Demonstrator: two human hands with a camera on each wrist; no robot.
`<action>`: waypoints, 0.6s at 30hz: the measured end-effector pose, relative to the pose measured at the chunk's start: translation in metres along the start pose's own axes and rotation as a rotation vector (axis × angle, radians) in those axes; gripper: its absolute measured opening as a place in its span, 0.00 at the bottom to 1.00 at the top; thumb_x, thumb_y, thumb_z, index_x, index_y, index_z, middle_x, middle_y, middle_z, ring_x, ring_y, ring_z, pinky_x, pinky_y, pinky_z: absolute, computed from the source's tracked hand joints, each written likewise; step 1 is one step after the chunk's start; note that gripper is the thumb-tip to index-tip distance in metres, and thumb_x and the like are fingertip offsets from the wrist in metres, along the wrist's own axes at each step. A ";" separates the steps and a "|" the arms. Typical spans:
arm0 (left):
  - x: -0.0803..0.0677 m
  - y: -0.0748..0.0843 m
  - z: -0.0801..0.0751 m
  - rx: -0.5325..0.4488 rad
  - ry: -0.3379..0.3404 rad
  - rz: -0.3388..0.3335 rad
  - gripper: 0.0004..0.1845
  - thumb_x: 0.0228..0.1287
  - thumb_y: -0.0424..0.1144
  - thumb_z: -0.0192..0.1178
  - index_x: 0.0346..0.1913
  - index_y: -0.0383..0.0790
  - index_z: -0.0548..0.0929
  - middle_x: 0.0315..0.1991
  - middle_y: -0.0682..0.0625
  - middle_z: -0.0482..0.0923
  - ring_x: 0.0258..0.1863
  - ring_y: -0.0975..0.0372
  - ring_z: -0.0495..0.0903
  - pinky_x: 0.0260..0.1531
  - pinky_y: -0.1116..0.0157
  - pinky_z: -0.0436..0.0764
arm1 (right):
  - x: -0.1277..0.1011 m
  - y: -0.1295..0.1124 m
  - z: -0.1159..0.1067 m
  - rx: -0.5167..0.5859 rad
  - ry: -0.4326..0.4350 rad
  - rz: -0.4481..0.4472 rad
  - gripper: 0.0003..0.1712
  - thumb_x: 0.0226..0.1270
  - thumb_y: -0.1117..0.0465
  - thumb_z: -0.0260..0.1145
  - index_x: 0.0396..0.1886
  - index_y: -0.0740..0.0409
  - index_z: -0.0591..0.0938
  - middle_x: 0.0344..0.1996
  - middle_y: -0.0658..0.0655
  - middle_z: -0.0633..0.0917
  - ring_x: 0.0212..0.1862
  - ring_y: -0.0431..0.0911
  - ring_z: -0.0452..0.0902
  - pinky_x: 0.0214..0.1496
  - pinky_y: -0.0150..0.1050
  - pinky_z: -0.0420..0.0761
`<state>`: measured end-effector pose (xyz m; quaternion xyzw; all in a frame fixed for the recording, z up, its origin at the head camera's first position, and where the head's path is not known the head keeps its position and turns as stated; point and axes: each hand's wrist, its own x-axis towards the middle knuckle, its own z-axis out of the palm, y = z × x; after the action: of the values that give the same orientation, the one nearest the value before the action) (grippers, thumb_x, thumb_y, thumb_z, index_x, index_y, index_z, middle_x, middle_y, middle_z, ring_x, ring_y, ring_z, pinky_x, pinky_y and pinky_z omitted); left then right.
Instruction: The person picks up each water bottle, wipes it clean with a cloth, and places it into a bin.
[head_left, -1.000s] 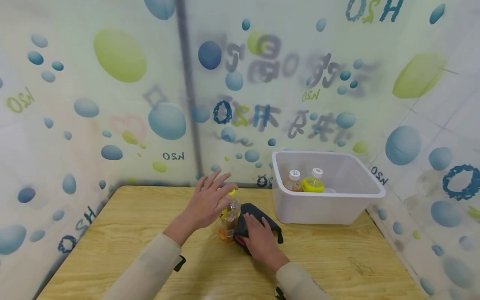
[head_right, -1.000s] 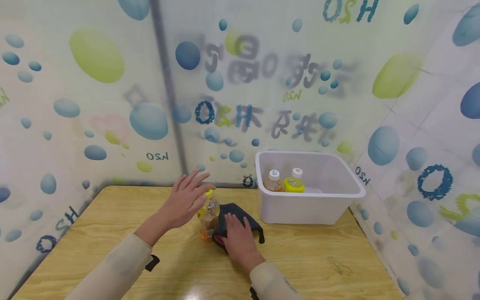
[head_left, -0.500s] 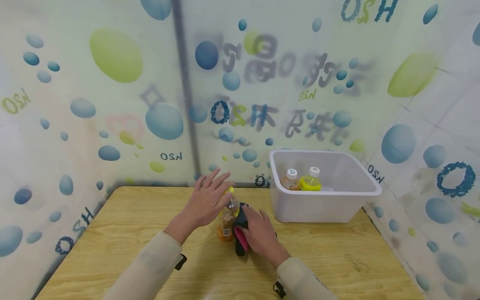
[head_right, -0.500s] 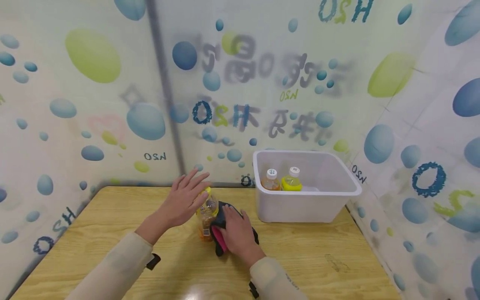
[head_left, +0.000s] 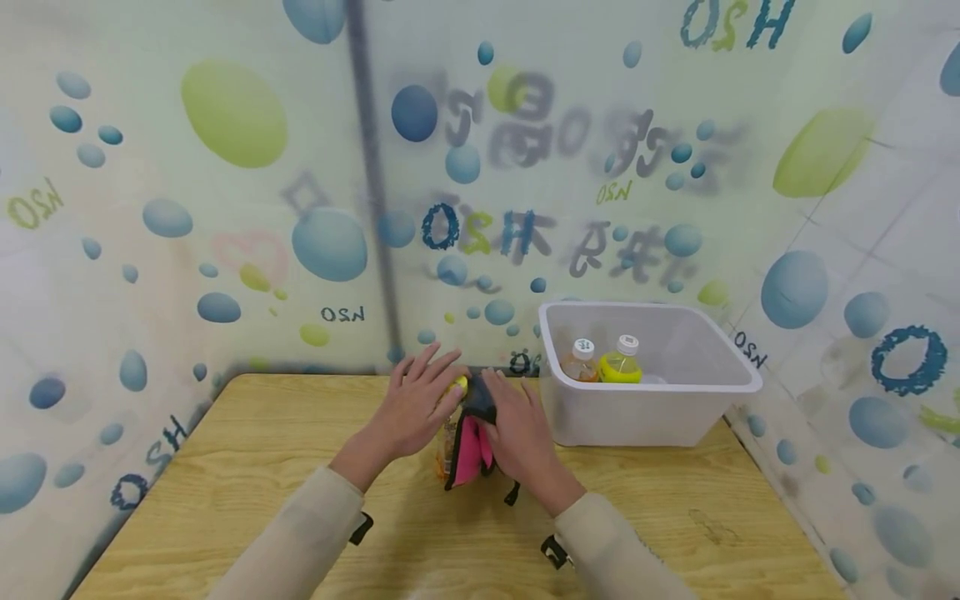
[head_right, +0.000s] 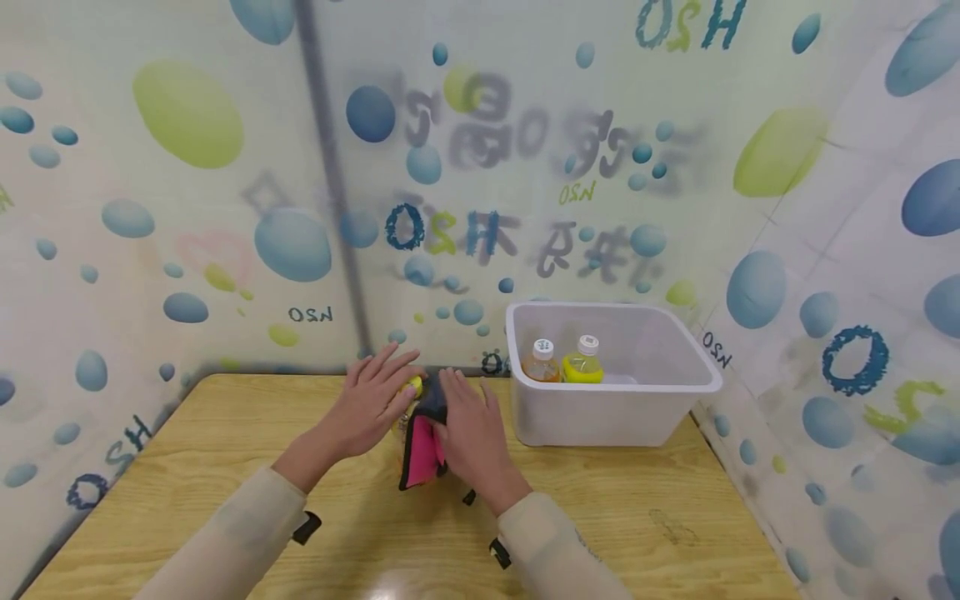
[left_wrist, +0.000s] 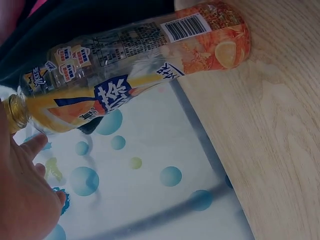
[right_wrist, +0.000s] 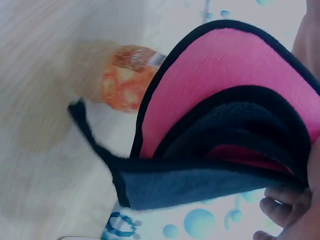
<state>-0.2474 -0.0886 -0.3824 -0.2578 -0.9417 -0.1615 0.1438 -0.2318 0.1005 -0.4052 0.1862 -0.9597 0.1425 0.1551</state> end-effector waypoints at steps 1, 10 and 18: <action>0.000 0.000 0.000 0.008 0.004 0.001 0.23 0.79 0.54 0.35 0.67 0.54 0.71 0.76 0.54 0.57 0.79 0.52 0.45 0.71 0.40 0.51 | 0.001 -0.002 -0.003 -0.010 -0.006 -0.001 0.39 0.68 0.54 0.65 0.75 0.57 0.62 0.72 0.55 0.68 0.74 0.47 0.62 0.77 0.54 0.56; -0.001 0.001 0.002 0.010 0.013 0.010 0.23 0.79 0.52 0.37 0.67 0.52 0.72 0.76 0.52 0.58 0.79 0.51 0.46 0.71 0.40 0.50 | 0.001 -0.005 0.003 -0.110 -0.056 -0.002 0.43 0.68 0.51 0.65 0.77 0.56 0.57 0.75 0.53 0.62 0.76 0.47 0.58 0.77 0.52 0.56; -0.001 0.001 0.002 -0.008 -0.003 0.003 0.24 0.79 0.53 0.34 0.68 0.52 0.70 0.76 0.53 0.57 0.79 0.54 0.44 0.72 0.41 0.49 | -0.007 0.008 0.013 -0.185 -0.091 -0.030 0.42 0.66 0.49 0.67 0.74 0.55 0.62 0.73 0.52 0.67 0.74 0.47 0.61 0.76 0.53 0.57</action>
<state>-0.2466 -0.0875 -0.3848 -0.2601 -0.9408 -0.1645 0.1417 -0.2323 0.1059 -0.4213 0.1919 -0.9718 0.0425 0.1301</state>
